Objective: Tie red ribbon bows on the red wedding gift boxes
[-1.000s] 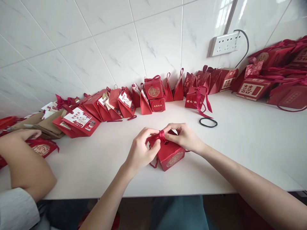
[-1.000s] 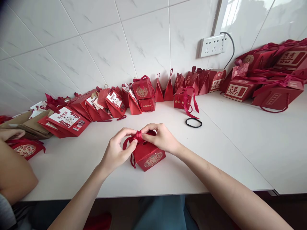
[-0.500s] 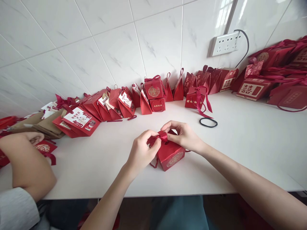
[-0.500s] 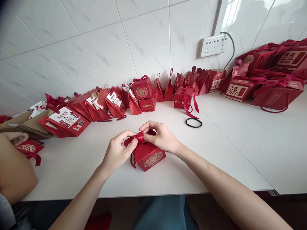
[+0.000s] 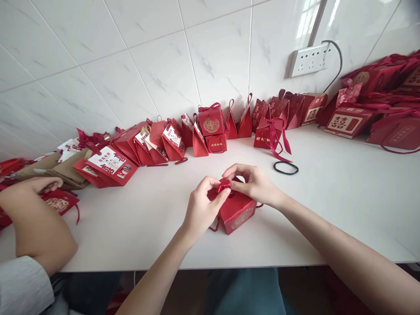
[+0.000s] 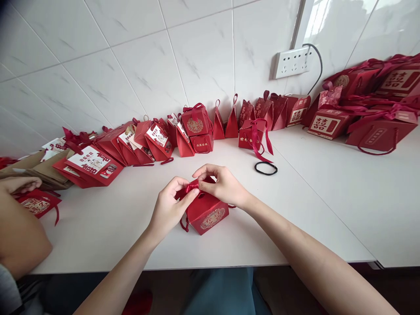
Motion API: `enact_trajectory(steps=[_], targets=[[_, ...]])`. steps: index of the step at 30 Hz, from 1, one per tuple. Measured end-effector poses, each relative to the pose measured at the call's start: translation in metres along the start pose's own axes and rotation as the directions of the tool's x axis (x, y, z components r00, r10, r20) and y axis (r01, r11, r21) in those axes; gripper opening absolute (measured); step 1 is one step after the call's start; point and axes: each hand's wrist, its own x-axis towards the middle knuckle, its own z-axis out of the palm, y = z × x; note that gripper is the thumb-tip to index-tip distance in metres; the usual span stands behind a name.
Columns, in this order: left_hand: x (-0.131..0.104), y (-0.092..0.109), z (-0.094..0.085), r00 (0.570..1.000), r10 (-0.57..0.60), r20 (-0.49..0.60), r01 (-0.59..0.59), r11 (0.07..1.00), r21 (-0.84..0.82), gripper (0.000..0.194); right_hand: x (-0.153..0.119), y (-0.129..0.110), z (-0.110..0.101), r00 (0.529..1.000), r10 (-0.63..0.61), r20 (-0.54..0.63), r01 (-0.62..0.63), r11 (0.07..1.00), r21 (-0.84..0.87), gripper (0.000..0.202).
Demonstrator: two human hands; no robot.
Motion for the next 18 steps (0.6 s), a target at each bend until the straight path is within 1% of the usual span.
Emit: enact_trajectory(steps=[4,7,13,18], targets=[[0.002,-0.003,0.000,0.995,-0.063,0.079,0.077,0.978,-0.192,0.024,0.001,0.000,-0.002,1.000,0.000,0.030,-0.001,1.000,0.019,0.018],[0.005,-0.005,-0.001,0.987,-0.099,0.127,0.131,0.951,-0.279,0.024,0.001,0.000,-0.002,0.999,-0.007,0.052,0.008,1.000,-0.013,0.014],[0.010,-0.004,-0.003,0.974,-0.140,0.180,0.196,0.917,-0.347,0.025,0.000,-0.004,-0.002,0.999,-0.020,0.047,0.025,0.994,-0.103,0.008],[0.013,-0.008,-0.004,0.976,-0.144,0.163,0.193,0.917,-0.350,0.028,-0.003,-0.009,-0.002,0.997,-0.029,0.067,0.037,0.991,-0.129,0.008]])
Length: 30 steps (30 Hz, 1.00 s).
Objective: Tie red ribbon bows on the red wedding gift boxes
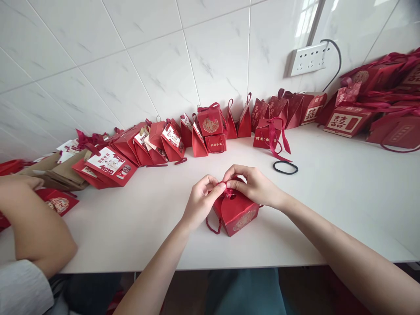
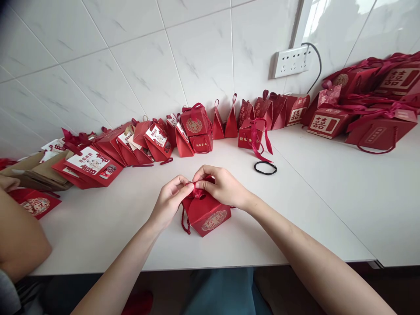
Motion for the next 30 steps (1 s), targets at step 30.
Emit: enact_trajectory(steps=[30], targets=[[-0.008,0.014,-0.004,0.935,0.258,-0.243,-0.073,0.812,0.579,0.029,0.003,0.010,-0.020,0.915,-0.403,-0.026,0.334,0.790,-0.515,0.013]])
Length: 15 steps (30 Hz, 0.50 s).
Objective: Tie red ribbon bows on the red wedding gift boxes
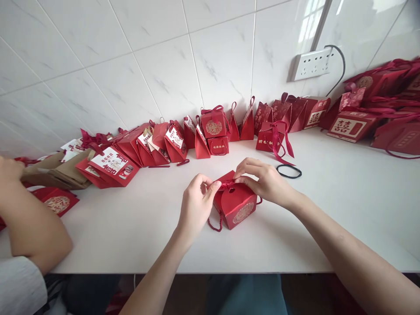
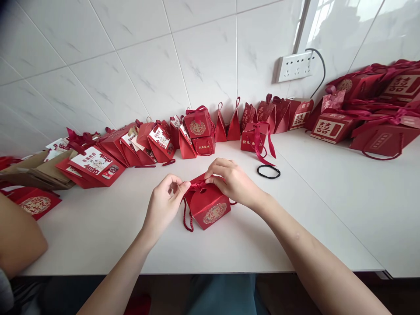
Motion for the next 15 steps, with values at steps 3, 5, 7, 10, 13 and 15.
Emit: enact_trajectory(steps=[3,5,7,10,13,15], targets=[[-0.010,0.003,-0.001,1.000,-0.014,0.011,0.013,0.996,0.092,0.029,0.000,0.004,-0.003,1.000,-0.013,-0.002,0.013,1.000,-0.009,0.015],[-0.015,0.003,-0.001,1.000,-0.010,0.013,0.008,0.991,0.133,0.027,0.000,0.006,-0.006,0.999,-0.019,0.026,0.018,1.000,0.007,0.017],[-0.018,0.002,0.000,1.000,-0.011,0.020,0.008,0.990,0.138,0.025,-0.001,0.007,-0.009,0.998,-0.019,0.060,0.018,1.000,0.024,0.019],[-0.018,0.001,0.001,0.999,-0.034,0.041,0.029,0.994,0.106,0.025,-0.001,0.007,-0.014,0.995,-0.011,0.099,0.007,0.999,0.039,0.021],[-0.015,0.000,0.003,1.000,-0.006,0.029,0.002,0.991,0.130,0.024,0.000,0.007,-0.020,0.988,0.007,0.152,-0.018,0.997,0.071,0.021],[-0.014,-0.001,0.004,0.998,0.062,0.008,-0.062,0.980,0.191,0.023,0.000,0.005,-0.024,0.981,0.027,0.192,-0.046,0.994,0.094,0.019]])
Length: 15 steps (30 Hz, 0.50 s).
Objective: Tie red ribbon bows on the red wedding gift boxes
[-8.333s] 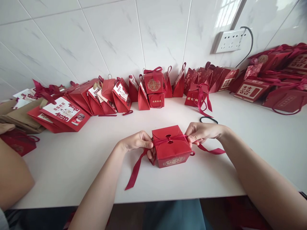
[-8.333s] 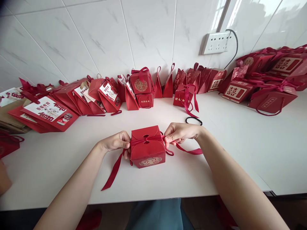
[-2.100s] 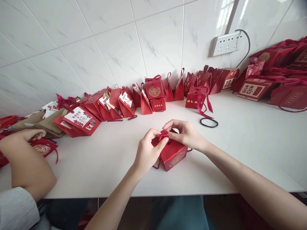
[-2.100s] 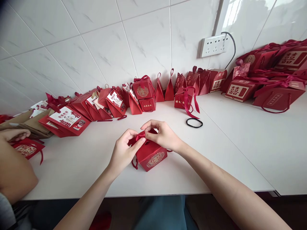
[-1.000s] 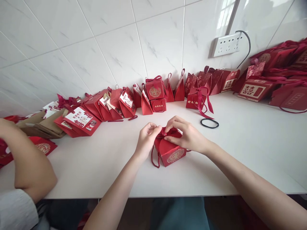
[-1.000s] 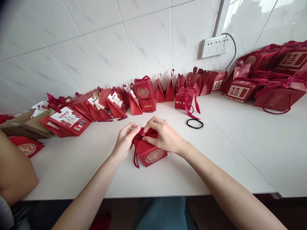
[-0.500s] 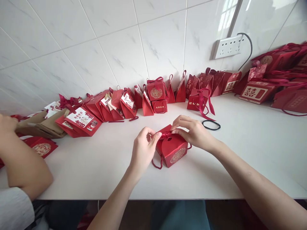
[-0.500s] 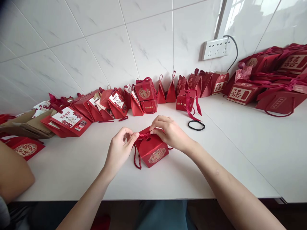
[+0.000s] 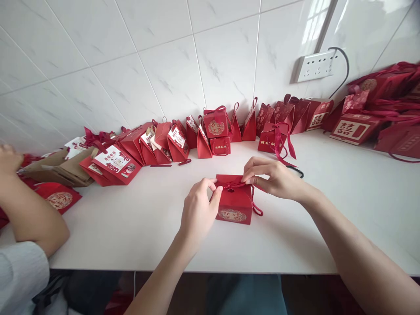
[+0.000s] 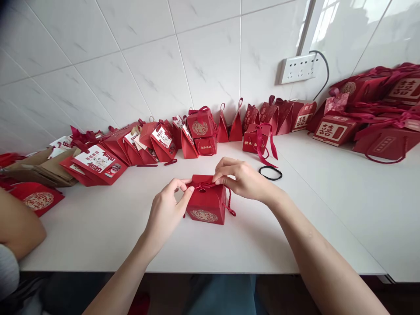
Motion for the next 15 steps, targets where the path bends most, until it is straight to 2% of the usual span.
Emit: enact_trajectory(steps=[5,8,11,12,15], targets=[[0.002,-0.008,0.006,0.972,0.204,-0.120,-0.176,0.962,0.207,0.019,-0.003,-0.004,-0.009,0.994,0.068,0.087,-0.070,0.997,0.029,0.018],[0.000,-0.011,0.009,0.962,0.228,-0.152,-0.189,0.953,0.237,0.018,-0.006,-0.007,-0.016,0.983,0.089,0.162,-0.097,0.994,0.040,0.018],[-0.004,-0.010,0.011,0.966,0.214,-0.143,-0.192,0.969,0.153,0.018,-0.006,-0.011,-0.022,0.969,0.123,0.215,-0.136,0.990,0.043,0.016],[-0.005,-0.009,0.012,0.969,0.207,-0.137,-0.191,0.974,0.118,0.018,-0.005,-0.013,-0.023,0.972,0.144,0.184,-0.155,0.987,0.051,0.018],[-0.008,-0.007,0.016,0.975,0.186,-0.120,-0.186,0.982,0.013,0.019,0.006,-0.019,-0.016,0.968,0.247,-0.044,-0.244,0.967,0.070,0.033]])
